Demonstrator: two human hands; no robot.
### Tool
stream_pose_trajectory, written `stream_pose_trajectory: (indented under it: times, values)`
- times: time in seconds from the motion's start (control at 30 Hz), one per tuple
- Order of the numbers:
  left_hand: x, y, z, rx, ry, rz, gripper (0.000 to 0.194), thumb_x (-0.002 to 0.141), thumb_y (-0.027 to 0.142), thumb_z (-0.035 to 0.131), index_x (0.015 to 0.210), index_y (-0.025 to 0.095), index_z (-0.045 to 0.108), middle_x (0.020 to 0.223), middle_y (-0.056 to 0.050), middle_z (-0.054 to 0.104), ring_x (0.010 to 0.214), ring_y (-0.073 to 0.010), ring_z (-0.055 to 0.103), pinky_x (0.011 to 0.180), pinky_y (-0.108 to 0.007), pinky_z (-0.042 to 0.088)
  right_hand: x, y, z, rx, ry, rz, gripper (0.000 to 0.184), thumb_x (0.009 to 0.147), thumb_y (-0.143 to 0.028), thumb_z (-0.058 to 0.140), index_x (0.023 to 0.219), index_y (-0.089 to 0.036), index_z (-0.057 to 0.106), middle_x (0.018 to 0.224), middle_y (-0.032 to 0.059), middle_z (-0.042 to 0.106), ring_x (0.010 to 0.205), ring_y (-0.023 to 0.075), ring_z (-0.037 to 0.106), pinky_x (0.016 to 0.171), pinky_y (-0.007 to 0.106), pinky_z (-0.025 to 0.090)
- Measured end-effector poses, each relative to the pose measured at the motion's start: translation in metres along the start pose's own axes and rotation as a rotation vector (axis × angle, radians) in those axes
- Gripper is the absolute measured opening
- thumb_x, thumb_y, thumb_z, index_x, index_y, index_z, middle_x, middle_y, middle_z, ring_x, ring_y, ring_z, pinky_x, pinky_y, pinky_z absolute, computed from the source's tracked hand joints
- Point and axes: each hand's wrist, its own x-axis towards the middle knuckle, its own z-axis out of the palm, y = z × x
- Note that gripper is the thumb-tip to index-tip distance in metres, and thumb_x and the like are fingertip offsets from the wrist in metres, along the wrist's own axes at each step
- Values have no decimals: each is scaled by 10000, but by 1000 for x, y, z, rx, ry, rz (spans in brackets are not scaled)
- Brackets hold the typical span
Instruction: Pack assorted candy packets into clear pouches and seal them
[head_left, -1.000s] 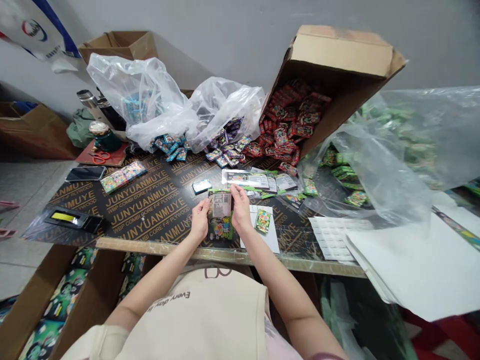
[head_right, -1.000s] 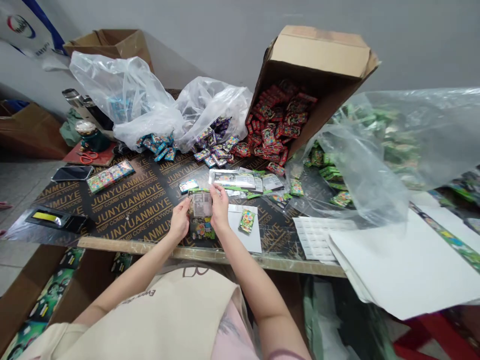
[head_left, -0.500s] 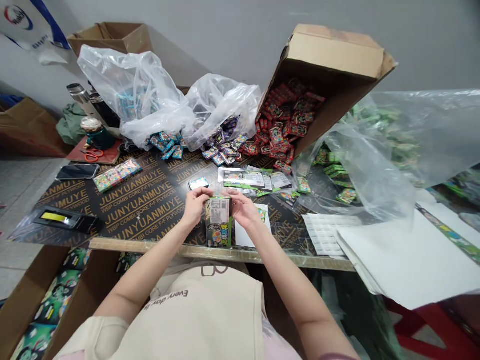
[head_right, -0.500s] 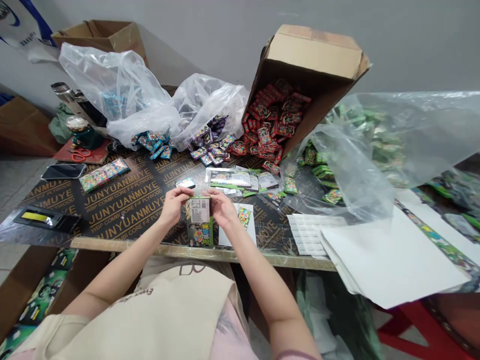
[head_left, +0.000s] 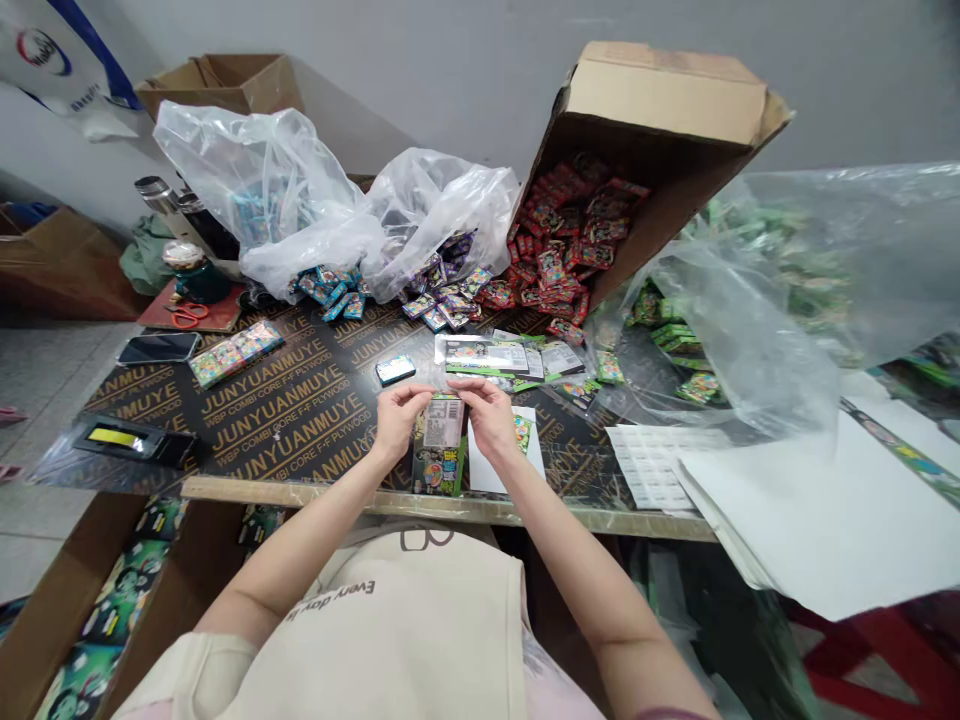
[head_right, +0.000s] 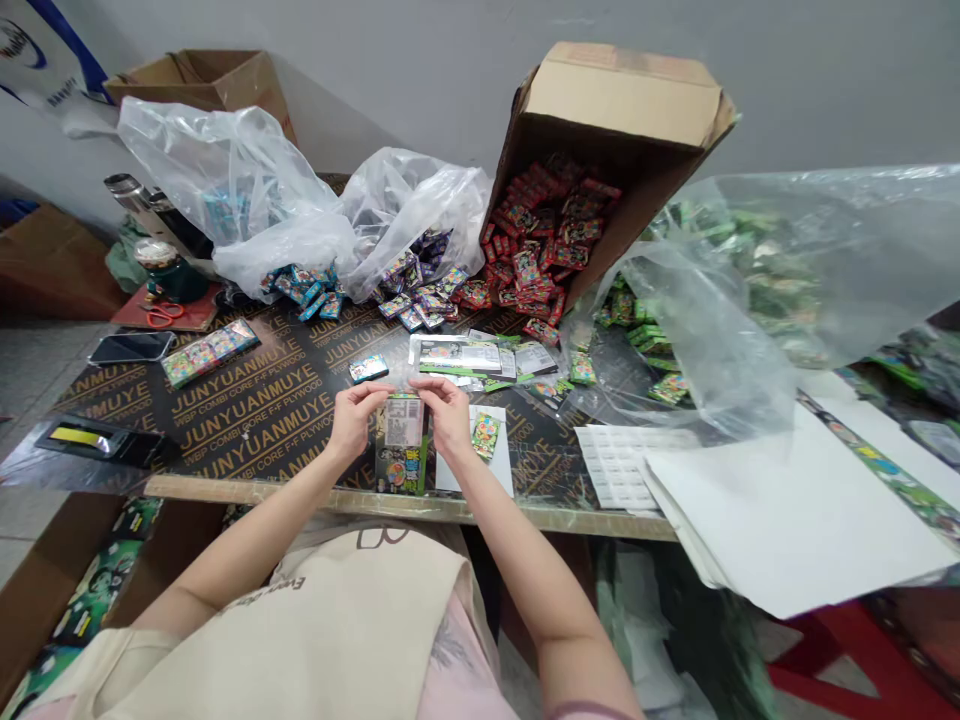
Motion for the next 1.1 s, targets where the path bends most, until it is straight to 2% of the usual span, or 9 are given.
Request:
stream_pose_trajectory:
  times: [0.07, 0.17, 0.4, 0.53, 0.67, 0.83, 0.93, 1.0, 1.1]
  values:
    - [3, 4, -4, 195, -63, 77, 158, 608, 296, 740, 629, 141, 717, 693, -48, 707, 685, -168, 627, 686, -279, 486, -3, -1, -7, -121, -60, -121, 170, 684, -350, 740, 791, -218, 743, 899, 38, 753, 896, 218, 682, 888, 375, 507]
    - [16, 11, -11, 347, -185, 38, 198, 535, 292, 805, 634, 137, 732, 641, -46, 705, 614, -161, 618, 640, -276, 487, -5, -5, -17, -240, -111, -145, 200, 701, -405, 741, 779, -222, 761, 882, 41, 756, 877, 223, 684, 872, 381, 512]
    - [36, 18, -11, 326, -329, -94, 222, 500, 281, 820, 623, 120, 729, 566, -31, 682, 503, -116, 571, 552, -241, 456, 6, -21, -20, -362, -215, -81, 269, 634, -432, 783, 705, -179, 731, 689, 22, 714, 627, 160, 624, 643, 301, 499]
    - [29, 24, -10, 509, -348, 35, 109, 581, 220, 761, 608, 122, 723, 577, -35, 686, 539, -132, 595, 555, -235, 463, 11, -29, -20, -412, -274, -62, 275, 660, -435, 763, 686, -165, 718, 650, 21, 698, 591, 146, 600, 613, 286, 476]
    - [19, 26, -15, 652, -390, 265, 51, 665, 175, 706, 641, 136, 729, 683, -54, 717, 646, -157, 646, 597, -235, 489, 8, -30, -24, -439, -313, -70, 262, 672, -427, 759, 689, -168, 723, 667, 30, 706, 609, 160, 615, 628, 297, 488]
    - [15, 22, -16, 661, -476, 452, 26, 707, 169, 730, 682, 160, 732, 741, -63, 726, 675, -163, 662, 626, -249, 513, -14, -22, -24, -471, -232, -285, 200, 755, -401, 699, 771, -205, 738, 850, 69, 742, 808, 223, 676, 772, 371, 527]
    - [14, 19, -13, 653, -541, 507, 57, 769, 200, 698, 762, 182, 752, 778, -62, 731, 713, -166, 675, 673, -260, 520, -19, -20, -31, -540, -280, -378, 163, 804, -369, 657, 817, -229, 740, 949, 70, 739, 913, 229, 673, 862, 386, 504]
    - [15, 17, -13, 656, -548, 528, 87, 796, 221, 677, 789, 193, 759, 801, -63, 734, 730, -169, 679, 695, -266, 522, -10, -21, -46, -566, -280, -370, 197, 827, -377, 627, 914, -236, 732, 1053, 68, 718, 987, 226, 656, 891, 376, 488]
    - [21, 12, -21, 669, -510, 530, 90, 791, 234, 677, 781, 198, 759, 795, -59, 734, 729, -176, 677, 697, -274, 521, 15, -21, -83, -757, -50, -371, 266, 875, -352, 542, 1040, -211, 696, 1113, 86, 681, 1014, 222, 622, 876, 367, 475]
